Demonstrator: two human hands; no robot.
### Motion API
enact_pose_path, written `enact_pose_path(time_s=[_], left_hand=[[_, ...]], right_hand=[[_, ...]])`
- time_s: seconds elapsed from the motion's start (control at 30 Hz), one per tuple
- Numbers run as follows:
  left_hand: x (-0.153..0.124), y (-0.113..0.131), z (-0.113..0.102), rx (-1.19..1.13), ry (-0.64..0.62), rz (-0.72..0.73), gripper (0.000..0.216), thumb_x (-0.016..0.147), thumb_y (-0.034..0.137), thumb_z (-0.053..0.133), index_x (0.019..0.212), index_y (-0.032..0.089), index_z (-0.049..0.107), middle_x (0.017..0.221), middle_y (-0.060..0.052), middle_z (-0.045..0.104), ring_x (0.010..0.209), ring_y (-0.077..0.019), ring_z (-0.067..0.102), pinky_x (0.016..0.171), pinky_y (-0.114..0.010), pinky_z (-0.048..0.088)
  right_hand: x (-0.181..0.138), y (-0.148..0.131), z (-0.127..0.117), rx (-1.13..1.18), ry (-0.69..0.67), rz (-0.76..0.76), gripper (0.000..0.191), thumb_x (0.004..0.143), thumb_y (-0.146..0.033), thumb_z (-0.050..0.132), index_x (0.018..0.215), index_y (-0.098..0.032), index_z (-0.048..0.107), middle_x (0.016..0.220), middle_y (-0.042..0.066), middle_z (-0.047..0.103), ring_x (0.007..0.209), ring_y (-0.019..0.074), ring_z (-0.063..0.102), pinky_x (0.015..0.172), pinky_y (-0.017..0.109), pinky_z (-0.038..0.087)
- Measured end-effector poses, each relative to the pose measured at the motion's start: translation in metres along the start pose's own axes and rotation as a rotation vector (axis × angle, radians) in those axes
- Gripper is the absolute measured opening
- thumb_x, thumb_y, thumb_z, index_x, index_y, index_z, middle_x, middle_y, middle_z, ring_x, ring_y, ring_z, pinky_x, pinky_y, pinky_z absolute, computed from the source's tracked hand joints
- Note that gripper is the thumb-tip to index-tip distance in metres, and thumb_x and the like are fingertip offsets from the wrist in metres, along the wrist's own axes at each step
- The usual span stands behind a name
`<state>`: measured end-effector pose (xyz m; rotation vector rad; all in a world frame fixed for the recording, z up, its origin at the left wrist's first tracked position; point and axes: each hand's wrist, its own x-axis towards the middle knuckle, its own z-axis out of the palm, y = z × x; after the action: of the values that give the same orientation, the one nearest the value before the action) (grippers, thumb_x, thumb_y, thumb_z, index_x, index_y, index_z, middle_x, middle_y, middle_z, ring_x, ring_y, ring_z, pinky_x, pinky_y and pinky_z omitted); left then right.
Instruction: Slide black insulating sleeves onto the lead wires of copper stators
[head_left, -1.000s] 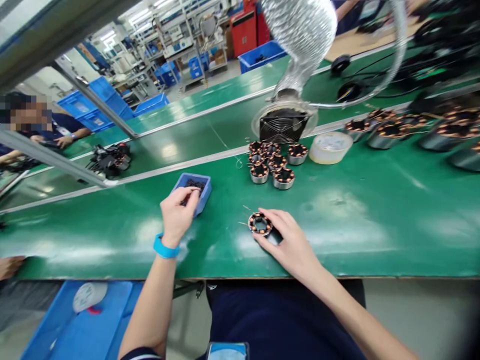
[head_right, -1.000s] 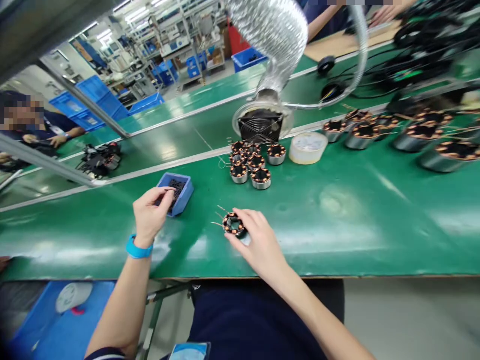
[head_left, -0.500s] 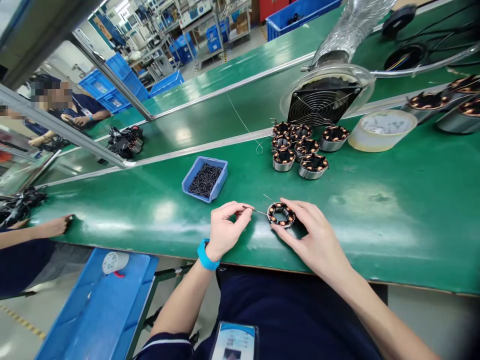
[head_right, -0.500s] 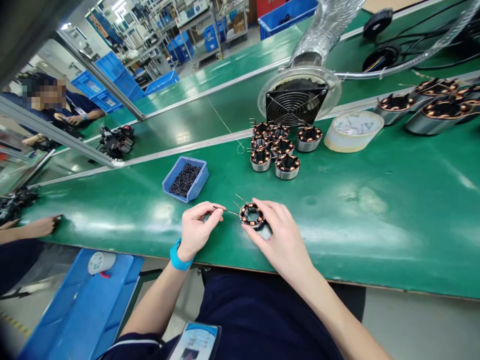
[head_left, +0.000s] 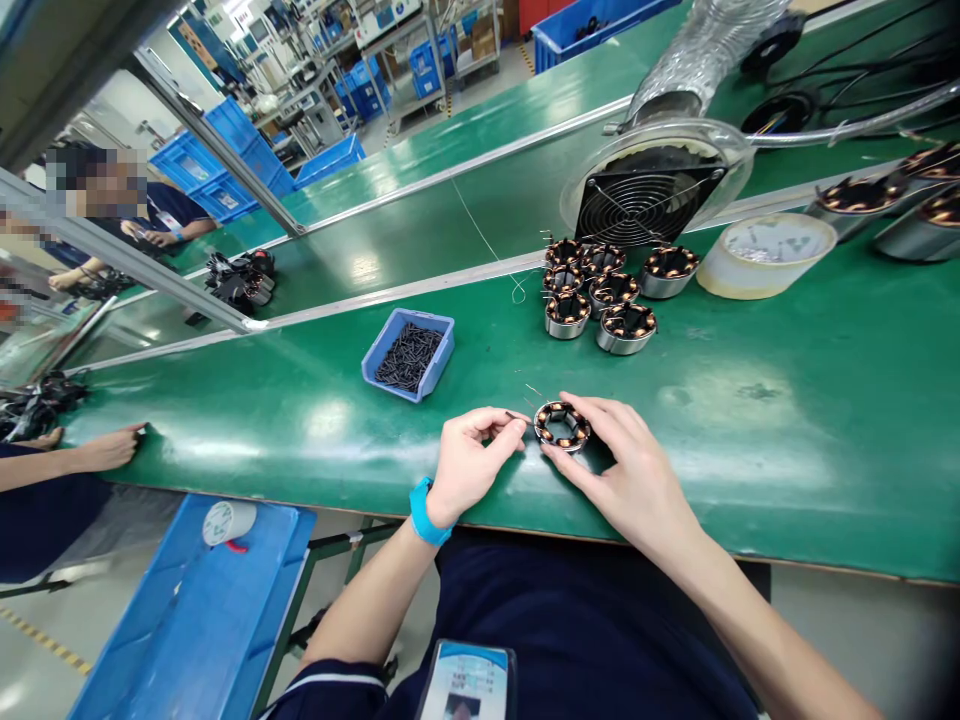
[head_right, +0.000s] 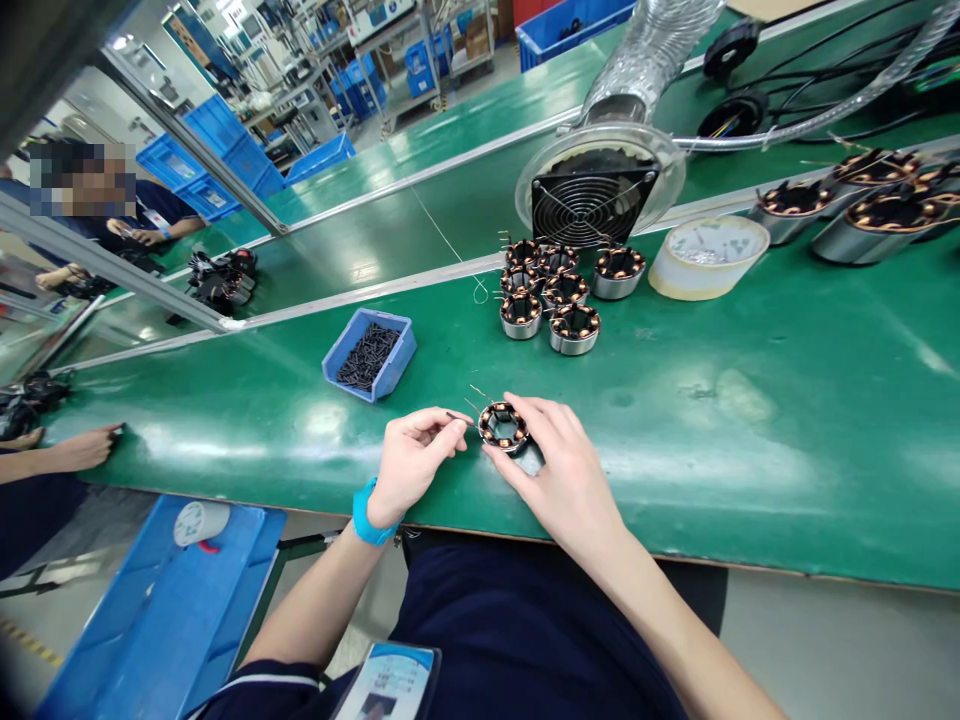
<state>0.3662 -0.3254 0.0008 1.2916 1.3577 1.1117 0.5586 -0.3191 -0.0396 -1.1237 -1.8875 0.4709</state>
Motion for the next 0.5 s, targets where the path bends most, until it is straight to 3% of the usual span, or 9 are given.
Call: enact_pose_path(time_s=[0.13, 0.27, 0.5], left_hand=[[-0.001, 0.001, 0.007, -0.165, 0.003, -0.129, 0.025, 0.084, 0.038, 0.076, 0.083, 0.013, 0.077, 0.066, -0.003, 0.068, 0.057, -0.0083, 0.055, 0.056, -0.020, 0.045], [-0.004, 0.001, 0.012, -0.158, 0.009, -0.130, 0.026, 0.084, 0.039, 0.076, 0.080, 0.013, 0.077, 0.066, -0.003, 0.068, 0.057, -0.0088, 0.056, 0.056, -0.020, 0.045], [-0.016, 0.001, 0.023, 0.221, 0.205, 0.236, 0.017, 0.088, 0.027, 0.070, 0.078, 0.016, 0.077, 0.073, -0.004, 0.070, 0.062, -0.0106, 0.055, 0.060, -0.024, 0.047]], right_hand=[[0.000, 0.000, 0.000, -0.001, 0.008, -0.005, 0.049, 0.098, -0.038, 0.066, 0.141, -0.018, 0.054, 0.122, 0.013, 0.063, 0.111, 0.0272, 0.061, 0.094, 0.043, 0.055], [0.000, -0.001, 0.000, 0.009, 0.003, 0.003, 0.049, 0.098, -0.037, 0.066, 0.142, -0.020, 0.053, 0.123, 0.012, 0.063, 0.112, 0.0272, 0.061, 0.094, 0.043, 0.055], [0.000, -0.001, -0.001, 0.021, -0.004, 0.016, 0.048, 0.099, -0.038, 0.065, 0.141, -0.021, 0.053, 0.124, 0.012, 0.064, 0.113, 0.0278, 0.061, 0.095, 0.044, 0.055]])
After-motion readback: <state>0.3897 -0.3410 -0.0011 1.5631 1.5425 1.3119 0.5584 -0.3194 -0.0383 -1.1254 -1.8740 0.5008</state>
